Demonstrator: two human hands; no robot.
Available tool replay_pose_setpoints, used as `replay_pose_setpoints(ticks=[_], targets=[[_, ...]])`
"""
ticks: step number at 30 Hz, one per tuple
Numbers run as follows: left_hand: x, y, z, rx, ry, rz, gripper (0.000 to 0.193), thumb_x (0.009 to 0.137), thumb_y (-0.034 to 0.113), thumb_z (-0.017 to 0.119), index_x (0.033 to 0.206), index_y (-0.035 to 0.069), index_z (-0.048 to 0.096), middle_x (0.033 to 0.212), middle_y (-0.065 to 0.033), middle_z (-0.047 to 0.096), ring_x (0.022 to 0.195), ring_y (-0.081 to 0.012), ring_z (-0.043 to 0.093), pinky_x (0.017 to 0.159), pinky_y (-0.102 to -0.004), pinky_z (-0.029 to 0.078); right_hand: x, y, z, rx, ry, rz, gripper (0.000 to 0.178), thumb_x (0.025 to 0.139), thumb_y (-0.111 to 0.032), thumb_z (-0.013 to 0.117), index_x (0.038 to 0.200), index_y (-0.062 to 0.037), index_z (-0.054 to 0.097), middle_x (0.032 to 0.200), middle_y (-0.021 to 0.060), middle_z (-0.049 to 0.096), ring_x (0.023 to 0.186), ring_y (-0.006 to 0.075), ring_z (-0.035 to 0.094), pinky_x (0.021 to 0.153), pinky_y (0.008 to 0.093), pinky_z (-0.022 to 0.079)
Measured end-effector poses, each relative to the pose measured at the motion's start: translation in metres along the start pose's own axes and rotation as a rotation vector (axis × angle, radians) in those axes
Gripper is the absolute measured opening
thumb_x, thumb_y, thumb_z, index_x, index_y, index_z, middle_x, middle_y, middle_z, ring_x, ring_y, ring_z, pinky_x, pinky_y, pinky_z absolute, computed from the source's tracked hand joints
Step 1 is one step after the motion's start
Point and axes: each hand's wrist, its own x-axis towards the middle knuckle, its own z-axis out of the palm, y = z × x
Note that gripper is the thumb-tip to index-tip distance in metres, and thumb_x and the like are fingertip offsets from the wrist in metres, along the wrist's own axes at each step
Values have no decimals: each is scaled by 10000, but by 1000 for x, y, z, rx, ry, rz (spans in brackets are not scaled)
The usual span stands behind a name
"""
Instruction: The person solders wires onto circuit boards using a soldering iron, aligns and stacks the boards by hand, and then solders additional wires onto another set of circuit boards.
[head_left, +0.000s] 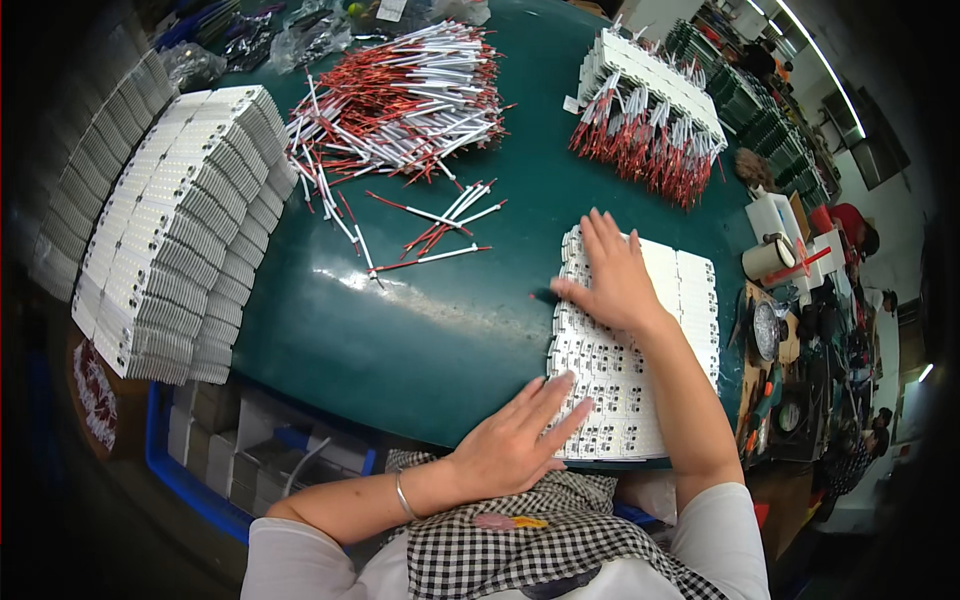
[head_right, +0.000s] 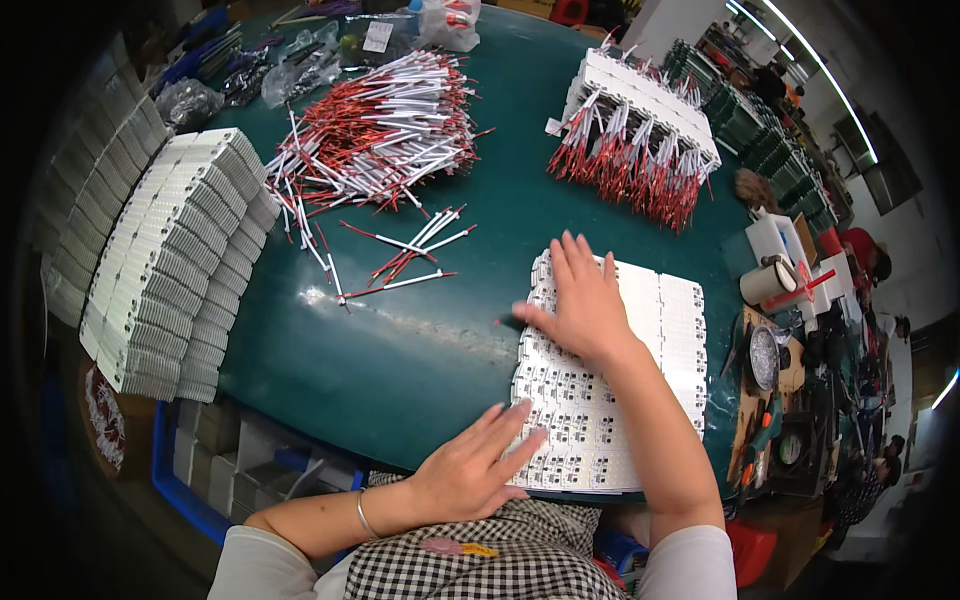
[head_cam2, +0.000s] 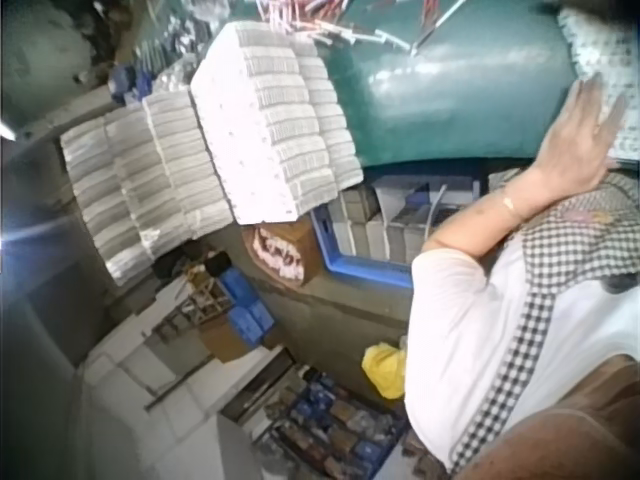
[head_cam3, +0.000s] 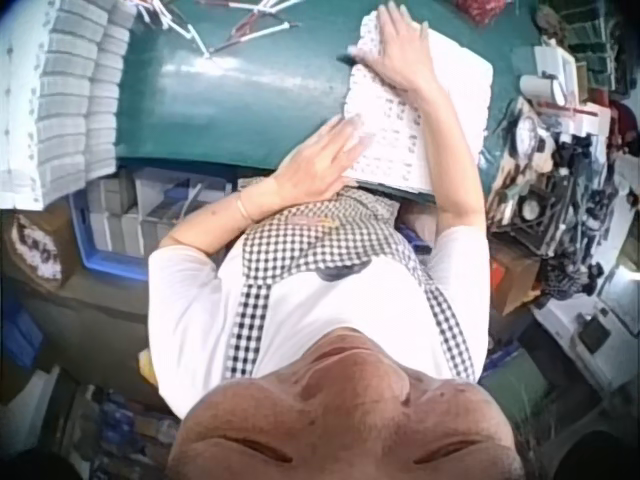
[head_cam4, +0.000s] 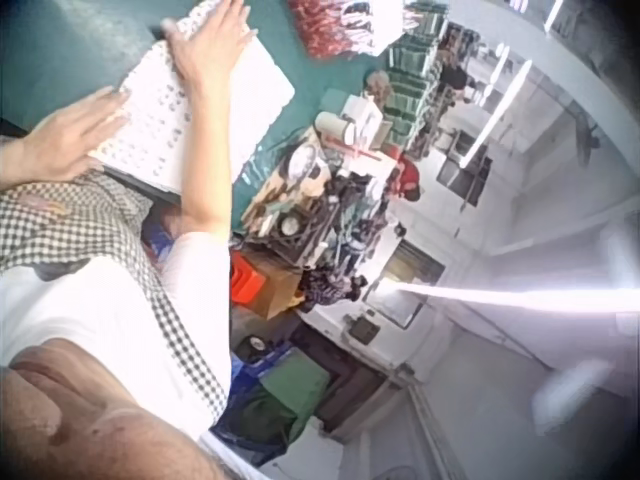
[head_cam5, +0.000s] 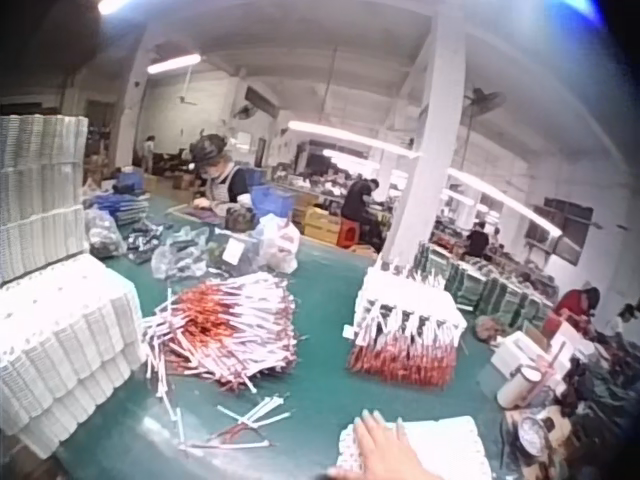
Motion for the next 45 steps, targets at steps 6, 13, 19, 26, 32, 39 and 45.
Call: replay_pose_setpoints(ticks=[6,13,19,26,32,39,45], targets=[[-4,9,2,110,-11,-232,964,803,427,729,1447,-137,285,1456,-333,387,1370,-464,384,1143,-549,297,-10,14,6,44,-41,-31,952,864,-648,589,1488,23,333,1575,190,298,1491,332,213,1208,523,142],[-3,5,1,137,-30,-251,992,779,441,733,1445,-138,280,1464,-281,410,1386,-429,375,1147,-550,278,-3,24,8,96,-38,-89,936,854,-614,627,1490,9,338,1573,187,306,1492,341,209,1200,547,138],[-3,6,-1,184,-51,-172,942,783,398,750,1449,-108,318,1458,-266,425,1375,-410,394,1148,-559,267,-8,22,1,35,-77,-72,884,893,-550,615,1501,15,311,1589,180,277,1503,341,175,1207,539,114],[-2,8,0,161,-49,-220,875,828,379,714,1455,-92,326,1451,-284,426,1381,-418,377,1157,-548,254,-43,-8,-1,-34,-94,-106,779,971,-463,490,1502,64,275,1593,213,251,1505,318,183,1224,485,107],[-3,5,-2,162,-94,-213,889,838,403,692,1441,-129,315,1441,-312,421,1401,-436,344,1165,-546,240,-52,-17,-3,18,-66,-106,771,964,-451,502,1491,70,293,1586,215,267,1500,316,201,1221,487,123],[-1,5,-1,142,-83,-241,938,825,424,704,1434,-157,290,1426,-338,416,1390,-460,346,1162,-547,247,-71,-45,-21,77,-170,-253,740,938,-412,536,1466,70,347,1579,209,285,1489,333,232,1210,504,157],[0,4,-5,111,-80,-235,957,813,425,719,1427,-165,282,1414,-343,423,1372,-479,364,1151,-558,258,-82,-48,-20,133,-174,-252,727,929,-386,536,1461,75,353,1574,217,294,1483,336,247,1209,495,169]])
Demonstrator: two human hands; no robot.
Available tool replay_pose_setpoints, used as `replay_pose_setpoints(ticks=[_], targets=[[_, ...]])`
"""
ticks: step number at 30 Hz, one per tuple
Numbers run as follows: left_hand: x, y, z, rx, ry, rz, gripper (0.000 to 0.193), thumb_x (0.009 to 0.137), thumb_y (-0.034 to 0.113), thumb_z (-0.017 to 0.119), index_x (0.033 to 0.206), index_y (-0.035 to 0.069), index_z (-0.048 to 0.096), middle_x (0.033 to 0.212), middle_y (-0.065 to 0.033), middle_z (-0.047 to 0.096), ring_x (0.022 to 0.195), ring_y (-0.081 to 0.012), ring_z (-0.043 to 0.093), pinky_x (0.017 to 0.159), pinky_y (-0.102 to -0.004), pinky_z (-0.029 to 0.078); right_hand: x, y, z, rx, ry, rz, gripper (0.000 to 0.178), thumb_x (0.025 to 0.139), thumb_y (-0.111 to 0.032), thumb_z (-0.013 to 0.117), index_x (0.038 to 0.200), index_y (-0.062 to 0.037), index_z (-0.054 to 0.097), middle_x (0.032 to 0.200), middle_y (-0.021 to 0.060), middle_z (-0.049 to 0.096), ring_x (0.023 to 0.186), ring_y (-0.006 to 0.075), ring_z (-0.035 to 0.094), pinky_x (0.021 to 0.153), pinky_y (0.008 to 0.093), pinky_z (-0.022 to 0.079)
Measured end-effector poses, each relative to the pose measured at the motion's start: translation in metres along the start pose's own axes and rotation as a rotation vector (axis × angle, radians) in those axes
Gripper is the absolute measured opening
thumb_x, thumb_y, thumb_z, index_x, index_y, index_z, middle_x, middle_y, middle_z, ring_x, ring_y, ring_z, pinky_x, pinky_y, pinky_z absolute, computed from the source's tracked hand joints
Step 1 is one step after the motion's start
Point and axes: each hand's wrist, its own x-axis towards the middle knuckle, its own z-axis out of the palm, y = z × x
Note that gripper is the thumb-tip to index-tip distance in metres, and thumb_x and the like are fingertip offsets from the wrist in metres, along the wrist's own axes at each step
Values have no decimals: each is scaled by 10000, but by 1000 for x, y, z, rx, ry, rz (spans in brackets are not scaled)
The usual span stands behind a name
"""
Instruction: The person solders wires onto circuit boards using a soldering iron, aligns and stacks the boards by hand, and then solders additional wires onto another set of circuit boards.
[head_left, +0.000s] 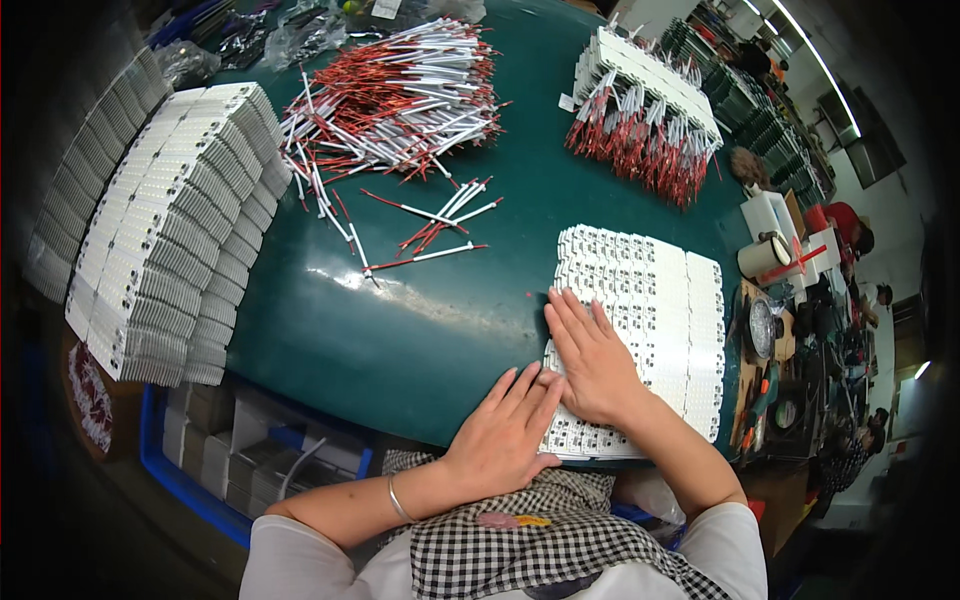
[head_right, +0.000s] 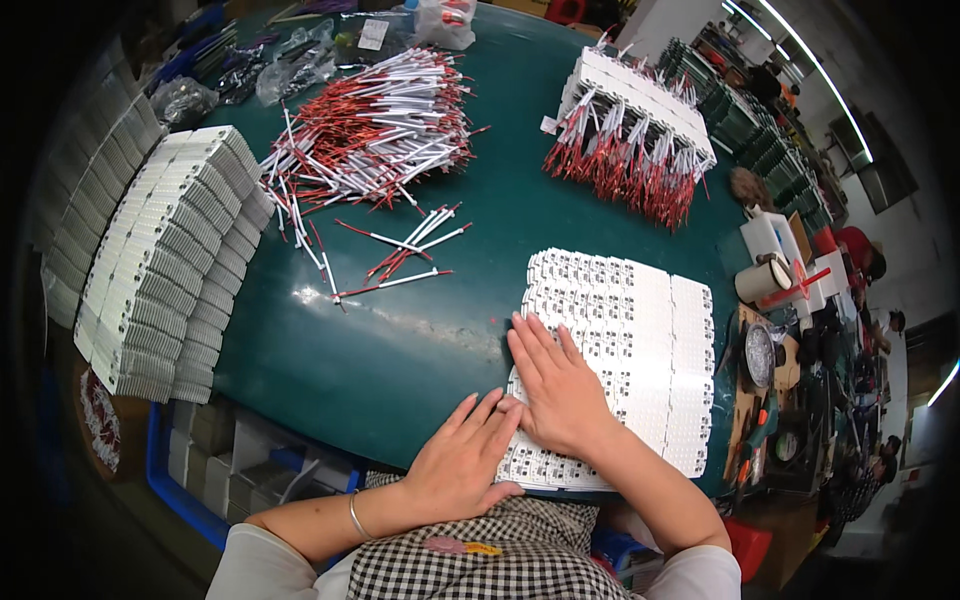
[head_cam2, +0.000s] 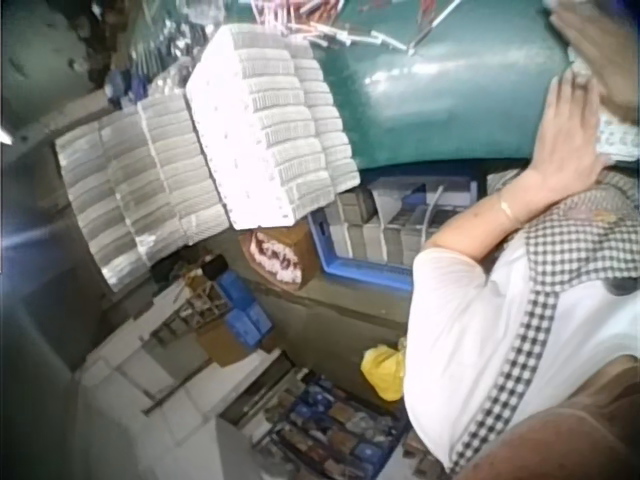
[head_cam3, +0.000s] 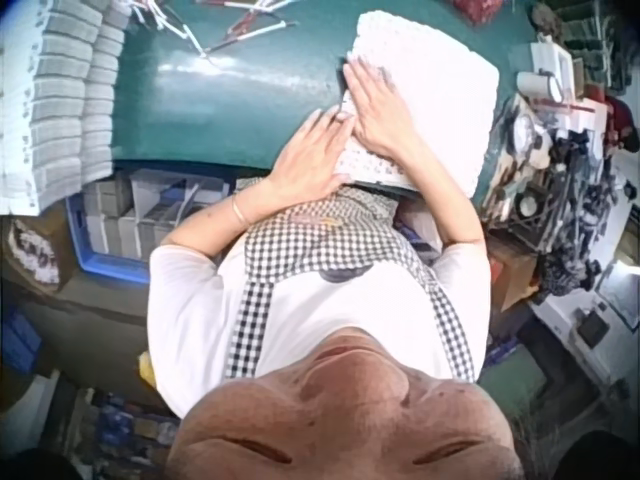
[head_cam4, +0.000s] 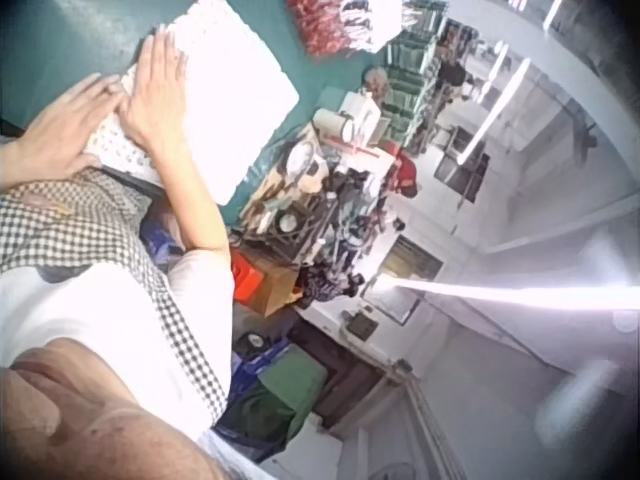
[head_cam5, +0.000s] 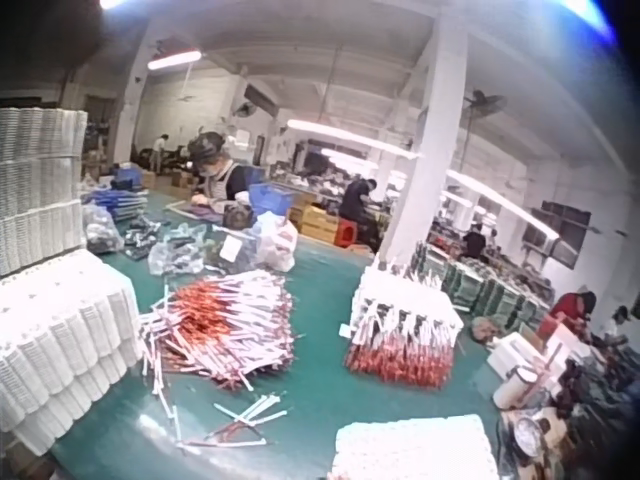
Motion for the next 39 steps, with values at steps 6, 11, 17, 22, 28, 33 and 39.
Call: replay_pose_setpoints(ticks=[6,11,17,22,28,33,39], targets=[[-4,1,6,-17,64,19,927,809,410,729,1405,-166,315,1379,-324,469,1350,-478,394,1146,-560,264,-10,-4,5,-31,0,-32,694,901,-323,518,1454,70,369,1570,207,307,1481,326,258,1207,494,181],[-2,0,5,-29,84,9,924,795,374,752,1413,-145,303,1388,-312,472,1334,-478,414,1142,-571,268,-10,-5,4,-79,13,-29,704,915,-342,501,1468,65,348,1589,198,276,1490,306,242,1211,492,165],[-1,0,5,-11,73,31,965,782,359,771,1435,-138,262,1396,-321,457,1335,-482,410,1140,-578,268,-16,-1,5,-74,-4,-30,723,932,-391,491,1476,59,340,1597,197,256,1498,312,221,1213,500,154],[-7,-1,10,-24,155,54,1034,760,414,775,1438,-154,240,1401,-329,443,1332,-483,411,1136,-581,274,-20,-2,6,-32,-16,-9,783,920,-466,528,1474,55,346,1589,196,273,1496,315,222,1215,491,156],[-9,-2,11,-22,150,50,1037,756,407,781,1436,-160,240,1399,-335,442,1335,-481,411,1135,-576,283,-20,-1,4,-8,-29,-13,803,920,-482,537,1476,61,335,1582,204,283,1492,325,226,1210,492,171],[-7,-3,10,-39,108,40,1023,743,381,801,1430,-154,264,1411,-304,451,1339,-472,414,1136,-570,286,-22,1,3,7,-33,-9,785,919,-447,554,1465,75,338,1576,217,286,1484,342,242,1203,499,189],[-3,-6,5,-38,85,48,1004,718,370,816,1427,-126,306,1419,-278,457,1355,-462,401,1137,-581,276,-22,9,2,4,-20,-30,796,908,-449,563,1461,78,339,1578,216,283,1483,344,244,1203,497,192]])
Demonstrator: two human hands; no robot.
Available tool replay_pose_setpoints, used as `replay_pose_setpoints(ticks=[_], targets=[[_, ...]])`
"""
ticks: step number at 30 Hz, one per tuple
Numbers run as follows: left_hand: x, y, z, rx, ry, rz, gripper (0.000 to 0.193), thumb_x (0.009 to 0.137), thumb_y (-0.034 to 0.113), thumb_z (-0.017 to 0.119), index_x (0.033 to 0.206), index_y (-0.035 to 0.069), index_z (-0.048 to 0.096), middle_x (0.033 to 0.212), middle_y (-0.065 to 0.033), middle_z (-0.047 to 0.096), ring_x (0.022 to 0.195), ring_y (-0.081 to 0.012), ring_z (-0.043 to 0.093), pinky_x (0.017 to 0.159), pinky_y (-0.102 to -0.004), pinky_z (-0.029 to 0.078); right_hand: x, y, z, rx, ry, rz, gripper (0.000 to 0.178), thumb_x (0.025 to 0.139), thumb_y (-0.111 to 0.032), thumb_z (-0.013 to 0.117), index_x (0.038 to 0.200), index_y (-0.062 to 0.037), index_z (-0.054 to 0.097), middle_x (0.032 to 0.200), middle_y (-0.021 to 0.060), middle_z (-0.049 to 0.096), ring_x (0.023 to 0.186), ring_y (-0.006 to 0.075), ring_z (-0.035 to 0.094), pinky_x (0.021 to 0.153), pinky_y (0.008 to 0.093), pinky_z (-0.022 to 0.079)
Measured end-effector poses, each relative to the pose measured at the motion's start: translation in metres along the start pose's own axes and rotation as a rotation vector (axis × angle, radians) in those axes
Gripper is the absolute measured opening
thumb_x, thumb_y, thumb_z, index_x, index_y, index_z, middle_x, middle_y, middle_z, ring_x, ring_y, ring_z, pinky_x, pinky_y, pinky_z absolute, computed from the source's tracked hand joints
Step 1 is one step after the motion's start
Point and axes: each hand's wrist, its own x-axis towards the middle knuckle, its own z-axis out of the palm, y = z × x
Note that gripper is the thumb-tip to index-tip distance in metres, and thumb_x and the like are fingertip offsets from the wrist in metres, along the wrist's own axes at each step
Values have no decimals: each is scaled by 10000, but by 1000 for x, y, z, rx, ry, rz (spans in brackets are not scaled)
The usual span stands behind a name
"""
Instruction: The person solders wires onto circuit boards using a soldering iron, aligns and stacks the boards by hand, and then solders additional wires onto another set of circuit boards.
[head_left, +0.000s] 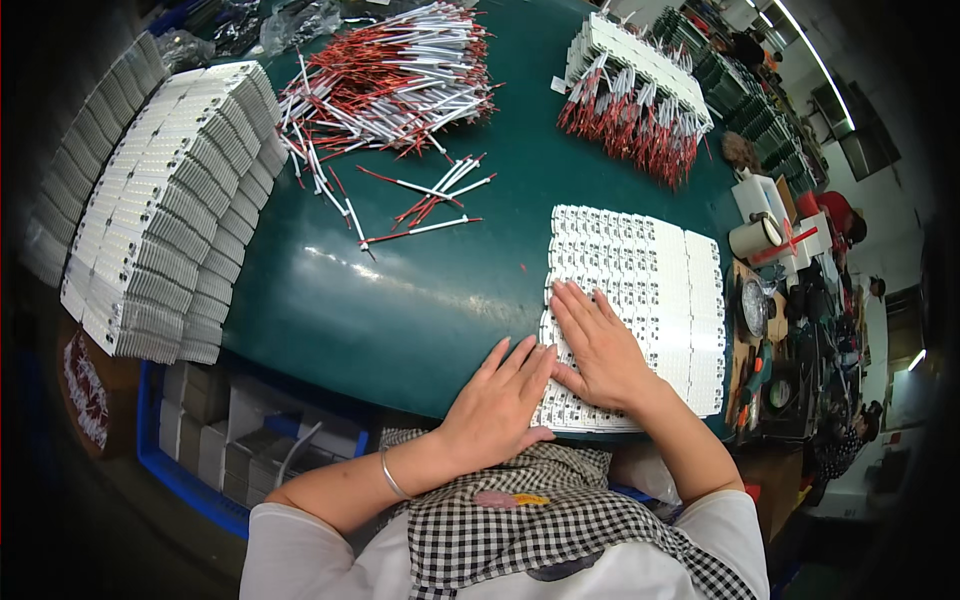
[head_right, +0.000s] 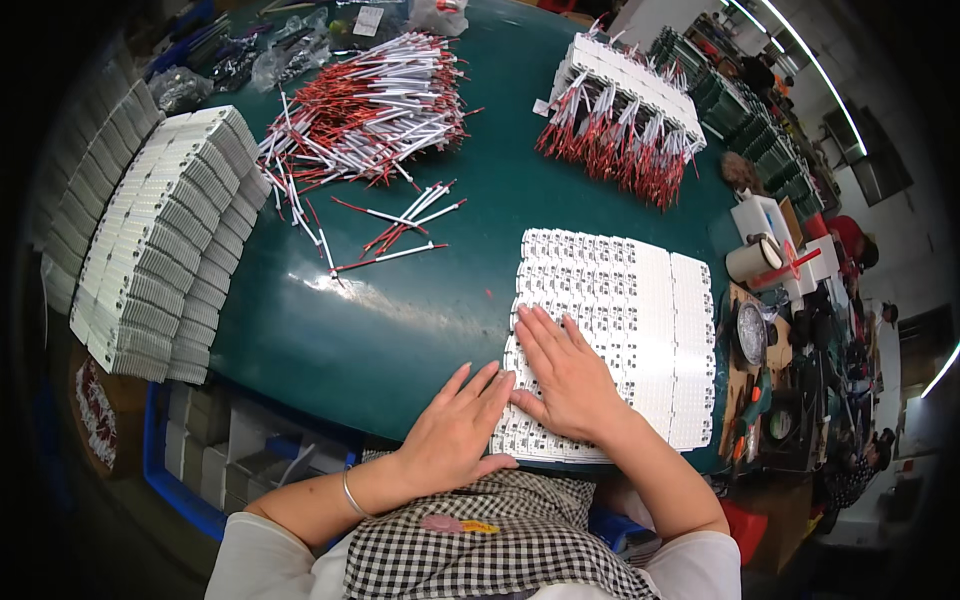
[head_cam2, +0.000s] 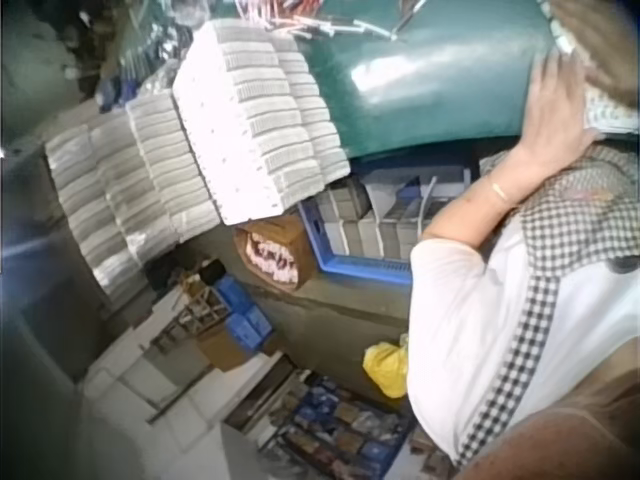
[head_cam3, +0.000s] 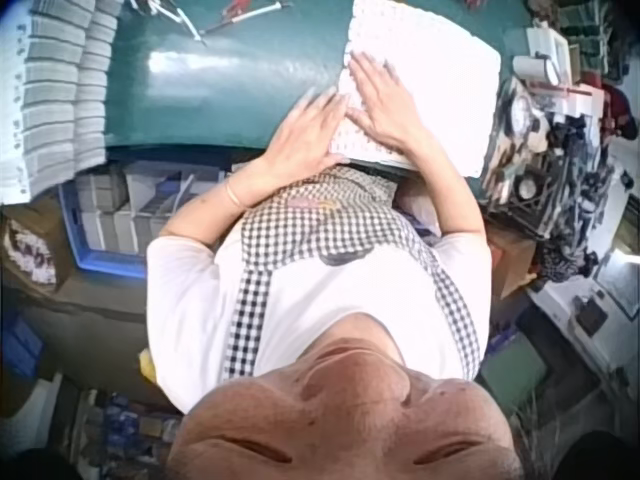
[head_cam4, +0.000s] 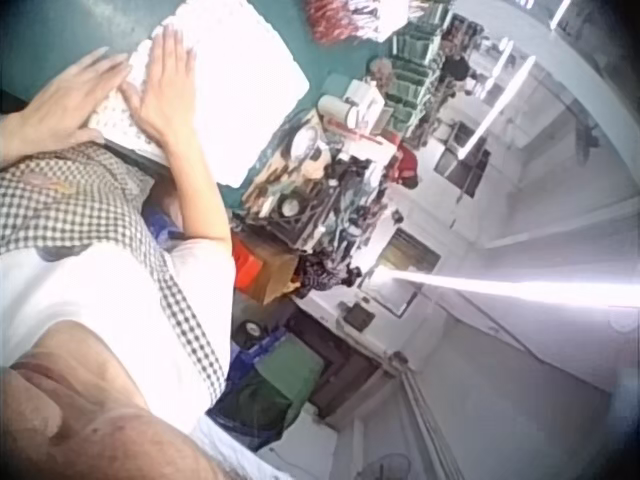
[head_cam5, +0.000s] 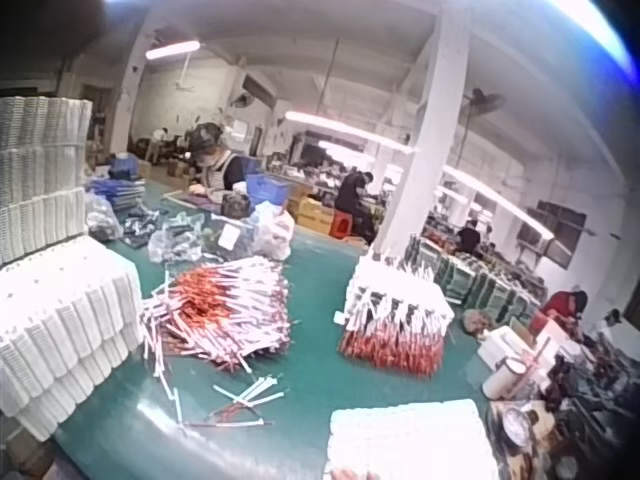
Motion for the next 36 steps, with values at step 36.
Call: replay_pose_setpoints(ticks=[36], targets=[[-1,8,-4,131,-133,-25,894,786,410,752,1401,-123,383,1408,-301,459,1389,-491,330,1154,-590,231,-7,-11,12,44,77,-7,753,886,-393,595,1435,78,385,1555,210,332,1464,334,293,1201,467,228]])
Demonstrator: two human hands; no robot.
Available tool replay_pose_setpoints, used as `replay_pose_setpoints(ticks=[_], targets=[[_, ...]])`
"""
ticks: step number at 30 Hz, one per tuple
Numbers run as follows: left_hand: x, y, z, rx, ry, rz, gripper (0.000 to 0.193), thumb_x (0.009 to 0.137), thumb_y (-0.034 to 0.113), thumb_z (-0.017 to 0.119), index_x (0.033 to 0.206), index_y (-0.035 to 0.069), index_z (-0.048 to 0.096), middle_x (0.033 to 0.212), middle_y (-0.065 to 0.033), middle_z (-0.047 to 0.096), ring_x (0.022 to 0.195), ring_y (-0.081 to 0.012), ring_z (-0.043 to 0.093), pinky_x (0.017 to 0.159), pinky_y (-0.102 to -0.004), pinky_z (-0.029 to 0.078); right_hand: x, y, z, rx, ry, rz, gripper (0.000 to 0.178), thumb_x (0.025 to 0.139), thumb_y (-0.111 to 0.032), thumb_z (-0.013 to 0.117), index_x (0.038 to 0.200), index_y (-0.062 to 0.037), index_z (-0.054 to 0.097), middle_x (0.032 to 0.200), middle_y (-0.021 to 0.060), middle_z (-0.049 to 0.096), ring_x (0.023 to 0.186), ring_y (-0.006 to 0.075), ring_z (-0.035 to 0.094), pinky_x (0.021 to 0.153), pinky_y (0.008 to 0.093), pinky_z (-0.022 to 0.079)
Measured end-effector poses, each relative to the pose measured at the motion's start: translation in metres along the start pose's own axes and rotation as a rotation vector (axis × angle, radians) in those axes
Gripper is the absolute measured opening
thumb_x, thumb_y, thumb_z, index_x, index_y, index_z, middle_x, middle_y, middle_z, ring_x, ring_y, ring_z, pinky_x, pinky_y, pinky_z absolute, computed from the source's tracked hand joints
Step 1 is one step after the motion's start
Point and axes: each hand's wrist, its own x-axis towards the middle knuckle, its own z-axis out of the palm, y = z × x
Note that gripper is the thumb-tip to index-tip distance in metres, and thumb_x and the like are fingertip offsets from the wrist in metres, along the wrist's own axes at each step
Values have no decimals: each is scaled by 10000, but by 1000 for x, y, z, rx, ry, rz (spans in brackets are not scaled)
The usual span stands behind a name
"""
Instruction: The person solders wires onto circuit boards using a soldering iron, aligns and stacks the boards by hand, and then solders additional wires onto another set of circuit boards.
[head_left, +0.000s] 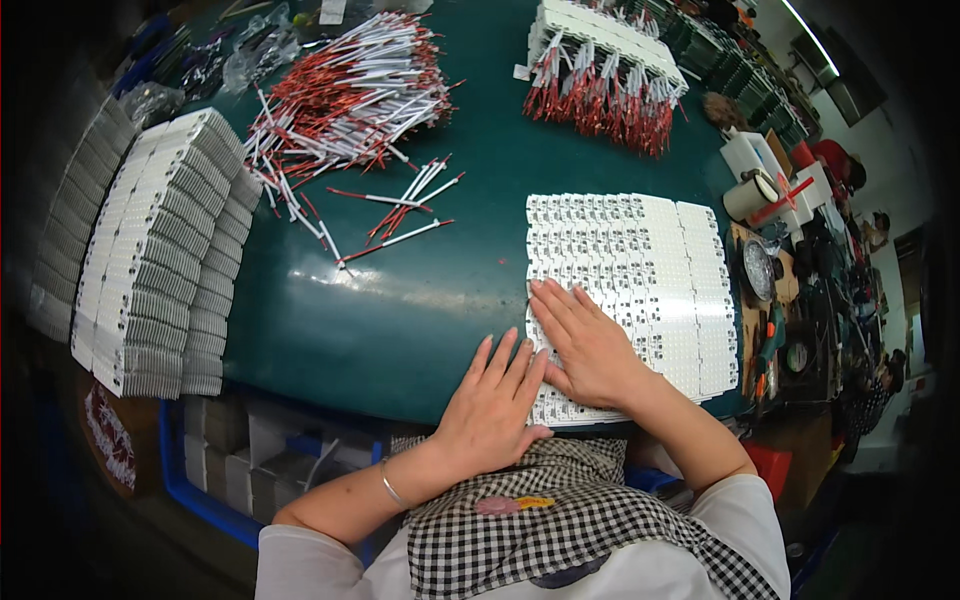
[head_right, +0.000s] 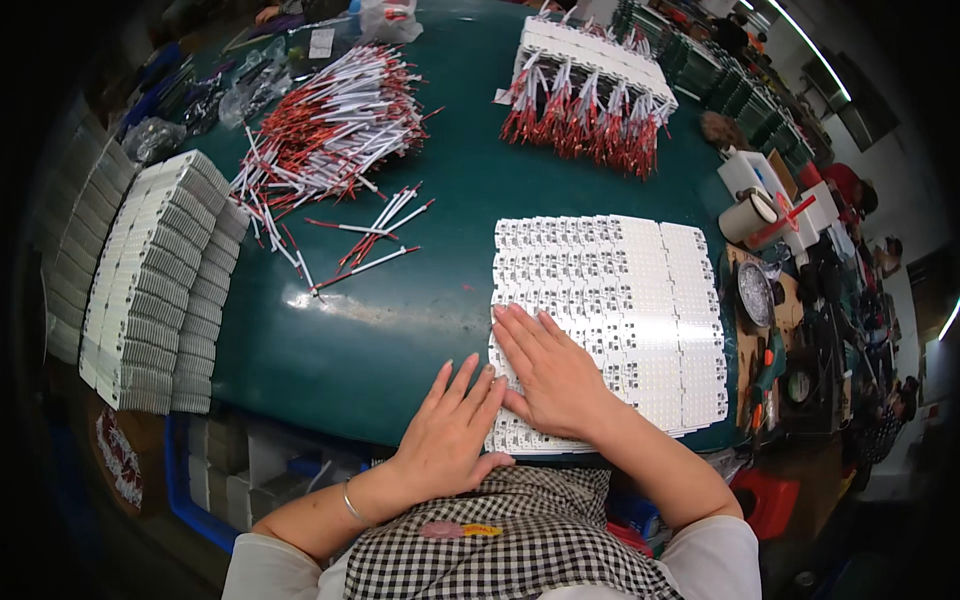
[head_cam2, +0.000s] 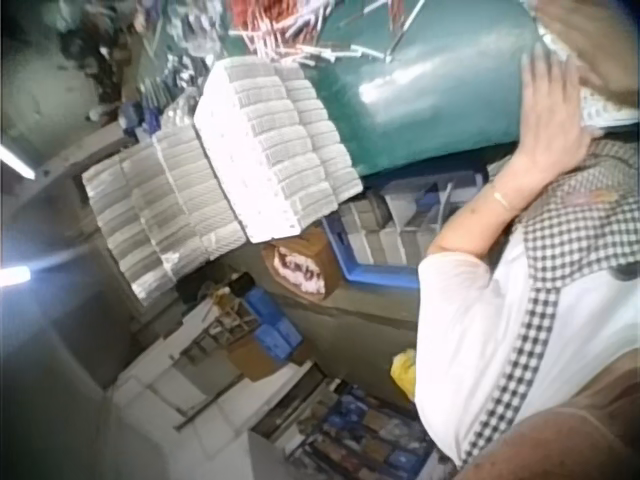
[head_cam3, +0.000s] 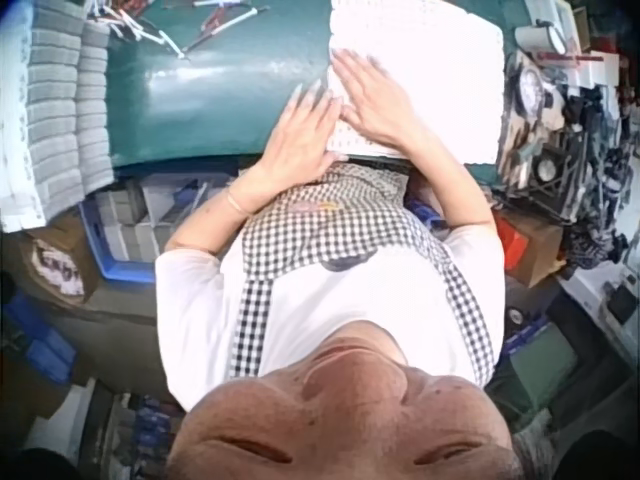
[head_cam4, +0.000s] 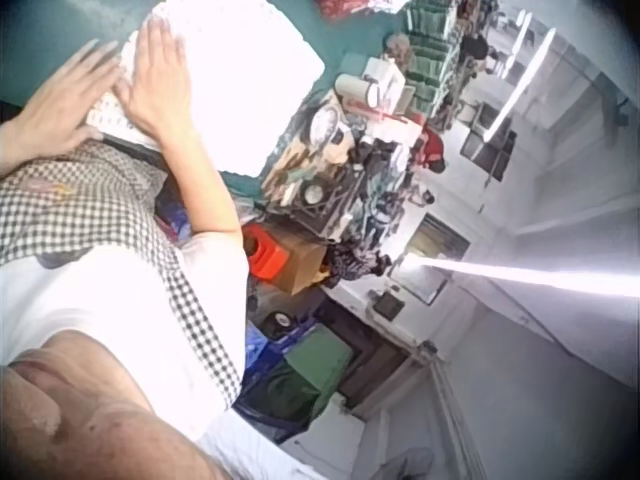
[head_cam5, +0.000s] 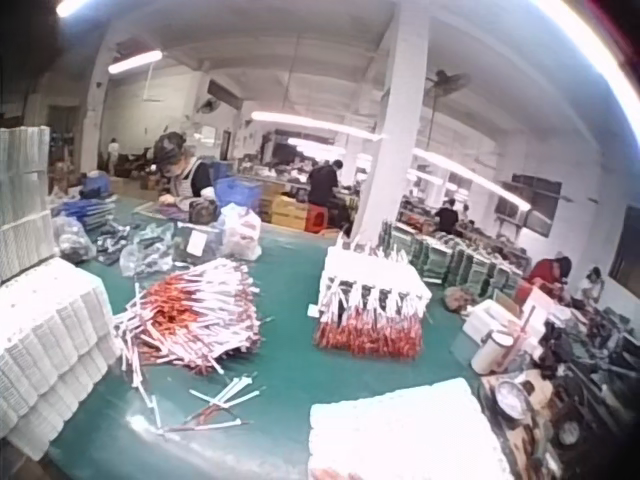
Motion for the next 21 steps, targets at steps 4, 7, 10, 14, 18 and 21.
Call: replay_pose_setpoints(ticks=[4,7,10,14,18,21], targets=[[3,-5,-13,18,-93,42,874,784,359,765,1410,-111,377,1420,-300,447,1402,-469,322,1168,-558,230,-3,1,-1,22,34,10,728,904,-396,580,1426,79,399,1550,216,337,1463,333,297,1204,464,223],[13,-5,-15,-8,-190,70,866,788,308,767,1418,-119,353,1427,-300,437,1407,-461,320,1176,-538,230,-11,7,2,35,73,62,713,915,-395,573,1422,78,408,1552,216,336,1466,327,291,1208,459,210],[15,-2,-11,-9,-228,91,904,777,262,777,1431,-141,301,1439,-316,411,1405,-478,317,1175,-538,237,-12,11,14,41,107,72,716,918,-405,556,1426,78,407,1548,215,346,1471,315,285,1214,455,194],[15,-1,-8,20,-221,110,948,765,236,786,1451,-148,257,1453,-339,381,1406,-494,311,1170,-559,232,-13,12,21,85,196,32,713,926,-423,530,1421,78,422,1552,215,343,1475,304,280,1215,460,189],[31,-2,5,27,-193,160,947,772,229,783,1463,-140,251,1457,-353,367,1406,-500,307,1170,-570,211,-25,26,24,86,235,51,693,933,-423,520,1404,79,449,1559,214,331,1476,299,280,1217,463,190],[39,5,13,55,-192,158,942,765,232,790,1455,-136,267,1436,-356,389,1393,-500,325,1165,-581,208,-31,37,24,99,219,32,692,934,-406,519,1411,87,433,1557,221,331,1474,301,281,1221,451,190]])
